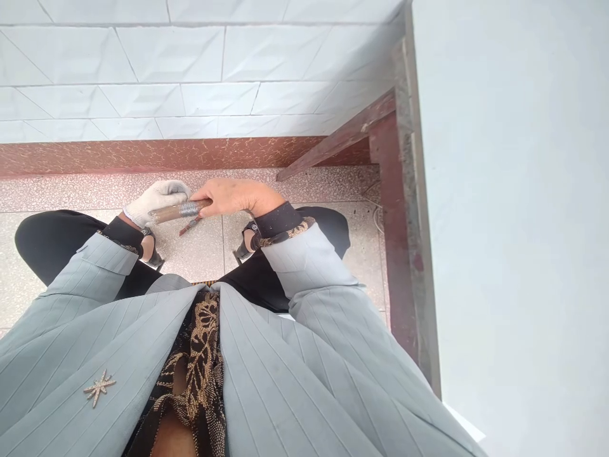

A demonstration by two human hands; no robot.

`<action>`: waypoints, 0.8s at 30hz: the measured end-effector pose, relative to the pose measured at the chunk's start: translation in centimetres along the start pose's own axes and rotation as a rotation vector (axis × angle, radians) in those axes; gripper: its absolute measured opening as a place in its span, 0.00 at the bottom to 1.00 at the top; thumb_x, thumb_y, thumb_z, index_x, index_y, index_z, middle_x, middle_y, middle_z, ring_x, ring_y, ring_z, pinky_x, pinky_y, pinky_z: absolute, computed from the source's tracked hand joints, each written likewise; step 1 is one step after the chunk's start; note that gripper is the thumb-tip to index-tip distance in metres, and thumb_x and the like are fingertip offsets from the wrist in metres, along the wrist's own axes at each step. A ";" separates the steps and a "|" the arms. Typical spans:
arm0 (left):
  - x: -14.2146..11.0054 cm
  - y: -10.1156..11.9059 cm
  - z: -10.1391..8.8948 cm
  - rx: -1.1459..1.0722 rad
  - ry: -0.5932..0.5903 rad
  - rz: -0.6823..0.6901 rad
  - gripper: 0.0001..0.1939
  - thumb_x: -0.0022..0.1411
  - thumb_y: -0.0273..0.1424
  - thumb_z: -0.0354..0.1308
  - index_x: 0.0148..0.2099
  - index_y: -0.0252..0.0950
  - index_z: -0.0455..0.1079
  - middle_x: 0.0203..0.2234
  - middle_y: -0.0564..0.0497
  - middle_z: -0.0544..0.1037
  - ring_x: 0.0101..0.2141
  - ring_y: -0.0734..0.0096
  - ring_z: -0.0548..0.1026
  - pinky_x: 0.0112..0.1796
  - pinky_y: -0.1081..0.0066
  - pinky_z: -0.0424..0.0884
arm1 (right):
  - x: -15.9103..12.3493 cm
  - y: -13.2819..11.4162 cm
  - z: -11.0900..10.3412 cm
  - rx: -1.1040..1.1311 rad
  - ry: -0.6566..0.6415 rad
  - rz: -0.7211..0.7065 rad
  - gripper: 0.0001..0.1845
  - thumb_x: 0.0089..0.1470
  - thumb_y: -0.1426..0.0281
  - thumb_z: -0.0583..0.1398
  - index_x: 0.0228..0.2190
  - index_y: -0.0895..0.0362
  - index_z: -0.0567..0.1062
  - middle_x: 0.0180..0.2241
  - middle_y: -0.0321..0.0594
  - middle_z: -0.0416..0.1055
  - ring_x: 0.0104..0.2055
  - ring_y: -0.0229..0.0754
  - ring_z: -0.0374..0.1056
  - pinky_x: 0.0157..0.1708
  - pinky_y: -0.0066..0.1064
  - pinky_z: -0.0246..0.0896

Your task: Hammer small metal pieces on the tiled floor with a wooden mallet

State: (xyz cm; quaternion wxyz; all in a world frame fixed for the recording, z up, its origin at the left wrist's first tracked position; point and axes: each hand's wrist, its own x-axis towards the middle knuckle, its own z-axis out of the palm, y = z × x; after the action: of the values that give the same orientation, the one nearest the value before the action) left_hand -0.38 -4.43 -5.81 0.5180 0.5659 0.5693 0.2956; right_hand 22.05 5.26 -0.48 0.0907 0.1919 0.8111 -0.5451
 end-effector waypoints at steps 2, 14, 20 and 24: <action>0.2 -1.0 0.5 -0.127 0.071 -0.019 0.07 0.61 0.36 0.66 0.38 0.38 0.76 0.28 0.52 0.76 0.28 0.72 0.71 0.32 0.72 0.70 | -0.3 -0.3 -0.3 0.019 0.122 0.002 0.08 0.53 0.76 0.69 0.38 0.59 0.84 0.28 0.32 0.68 0.34 0.36 0.61 0.38 0.28 0.50; -1.2 0.4 2.6 0.128 -0.117 -0.014 0.08 0.69 0.33 0.56 0.41 0.38 0.75 0.23 0.56 0.70 0.22 0.74 0.66 0.27 0.72 0.62 | 1.8 1.7 -0.6 -0.396 0.529 0.274 0.12 0.67 0.71 0.63 0.50 0.61 0.80 0.45 0.50 0.76 0.49 0.51 0.70 0.51 0.38 0.62; -1.6 0.9 0.5 0.405 -0.136 0.024 0.12 0.70 0.35 0.53 0.41 0.38 0.78 0.25 0.54 0.76 0.27 0.69 0.73 0.32 0.70 0.66 | 2.1 0.6 0.4 -0.544 -0.052 0.349 0.11 0.66 0.72 0.63 0.46 0.59 0.85 0.37 0.45 0.78 0.39 0.44 0.71 0.40 0.33 0.57; -1.6 0.6 -0.4 0.430 -0.193 0.041 0.11 0.66 0.33 0.56 0.42 0.37 0.80 0.27 0.53 0.79 0.29 0.69 0.74 0.33 0.69 0.66 | 0.9 0.4 -0.6 -0.284 -0.465 0.152 0.15 0.64 0.72 0.64 0.50 0.59 0.86 0.31 0.36 0.76 0.33 0.37 0.67 0.37 0.29 0.55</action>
State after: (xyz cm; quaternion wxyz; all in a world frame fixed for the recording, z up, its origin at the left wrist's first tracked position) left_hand -0.86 -5.74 -4.73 0.4312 0.7003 0.5556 0.1225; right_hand 21.47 6.11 -0.89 0.3410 0.1073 0.8200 -0.4470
